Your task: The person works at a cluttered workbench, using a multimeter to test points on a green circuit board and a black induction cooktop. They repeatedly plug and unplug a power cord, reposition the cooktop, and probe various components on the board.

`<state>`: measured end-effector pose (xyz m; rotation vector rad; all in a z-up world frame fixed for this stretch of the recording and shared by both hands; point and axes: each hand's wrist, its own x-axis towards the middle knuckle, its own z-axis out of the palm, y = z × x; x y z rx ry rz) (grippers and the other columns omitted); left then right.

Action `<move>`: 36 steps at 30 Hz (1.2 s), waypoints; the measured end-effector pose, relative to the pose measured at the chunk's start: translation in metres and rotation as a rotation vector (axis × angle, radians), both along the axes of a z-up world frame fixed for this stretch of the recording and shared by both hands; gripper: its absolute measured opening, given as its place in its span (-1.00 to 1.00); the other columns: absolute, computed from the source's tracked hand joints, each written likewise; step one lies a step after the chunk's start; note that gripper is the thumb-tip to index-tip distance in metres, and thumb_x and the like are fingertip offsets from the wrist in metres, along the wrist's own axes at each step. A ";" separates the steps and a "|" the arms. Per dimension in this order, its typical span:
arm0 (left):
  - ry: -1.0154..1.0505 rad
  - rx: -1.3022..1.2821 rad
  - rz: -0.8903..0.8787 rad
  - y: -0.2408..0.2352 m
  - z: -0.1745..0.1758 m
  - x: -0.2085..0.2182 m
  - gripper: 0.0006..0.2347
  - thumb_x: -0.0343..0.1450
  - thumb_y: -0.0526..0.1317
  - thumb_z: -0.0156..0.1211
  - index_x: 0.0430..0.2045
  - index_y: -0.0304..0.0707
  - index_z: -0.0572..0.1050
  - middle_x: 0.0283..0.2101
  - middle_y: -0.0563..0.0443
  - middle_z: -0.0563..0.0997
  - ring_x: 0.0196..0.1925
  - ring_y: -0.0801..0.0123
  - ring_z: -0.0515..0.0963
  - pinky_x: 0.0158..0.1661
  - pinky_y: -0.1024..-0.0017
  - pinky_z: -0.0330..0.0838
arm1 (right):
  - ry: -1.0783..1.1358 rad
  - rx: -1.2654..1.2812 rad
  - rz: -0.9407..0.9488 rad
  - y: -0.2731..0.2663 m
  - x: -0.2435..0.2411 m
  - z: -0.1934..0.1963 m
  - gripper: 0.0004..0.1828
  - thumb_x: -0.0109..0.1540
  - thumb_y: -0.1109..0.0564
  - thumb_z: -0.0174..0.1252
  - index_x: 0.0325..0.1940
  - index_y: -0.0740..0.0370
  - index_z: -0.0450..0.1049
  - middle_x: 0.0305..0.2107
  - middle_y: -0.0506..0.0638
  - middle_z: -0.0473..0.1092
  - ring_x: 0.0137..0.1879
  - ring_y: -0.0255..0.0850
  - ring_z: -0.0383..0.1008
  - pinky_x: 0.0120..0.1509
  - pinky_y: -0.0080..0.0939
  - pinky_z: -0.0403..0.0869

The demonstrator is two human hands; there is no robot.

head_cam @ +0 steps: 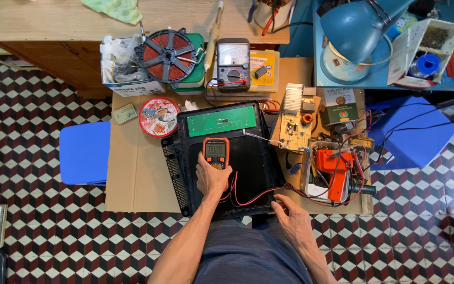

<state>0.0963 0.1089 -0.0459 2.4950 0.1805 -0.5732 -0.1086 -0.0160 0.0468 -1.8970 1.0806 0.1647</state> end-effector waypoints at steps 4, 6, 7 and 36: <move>0.049 -0.120 0.056 0.004 0.008 0.001 -0.11 0.11 0.02 0.50 0.31 -0.21 0.11 0.14 -0.19 0.43 0.15 -0.02 0.50 0.02 0.06 0.47 | 0.002 -0.018 -0.024 -0.003 -0.005 -0.001 -0.57 0.27 -0.03 0.16 0.17 0.16 0.52 -0.38 0.11 0.58 -0.31 -0.16 0.57 -0.15 -0.18 0.53; 0.078 -0.238 0.076 0.017 0.012 -0.007 -0.14 0.11 0.01 0.52 0.27 -0.28 0.15 0.09 -0.16 0.48 0.10 0.05 0.55 0.03 0.13 0.48 | -0.008 -0.020 -0.031 0.002 -0.014 -0.003 -0.57 0.27 -0.03 0.16 0.17 0.16 0.52 -0.38 0.10 0.57 -0.32 -0.16 0.56 -0.17 -0.19 0.52; 0.081 -0.327 0.081 0.021 0.016 -0.006 -0.14 0.11 0.01 0.54 0.25 -0.33 0.15 0.06 -0.15 0.50 0.08 0.11 0.57 0.04 0.19 0.50 | -0.038 -0.026 -0.036 0.000 -0.014 -0.003 -0.57 0.27 -0.03 0.16 0.17 0.17 0.51 -0.36 0.07 0.58 -0.32 -0.19 0.57 -0.17 -0.21 0.52; 0.896 -1.542 0.030 0.007 0.251 -0.010 -0.20 0.31 0.24 0.26 0.30 -0.46 0.27 0.09 -0.43 0.56 -0.05 0.03 0.67 0.01 0.05 0.57 | -0.160 -0.160 0.183 -0.021 -0.066 0.029 -0.75 0.29 0.08 0.09 -0.05 0.24 0.54 -0.27 0.09 0.57 -0.08 -0.04 0.56 0.10 -0.08 0.48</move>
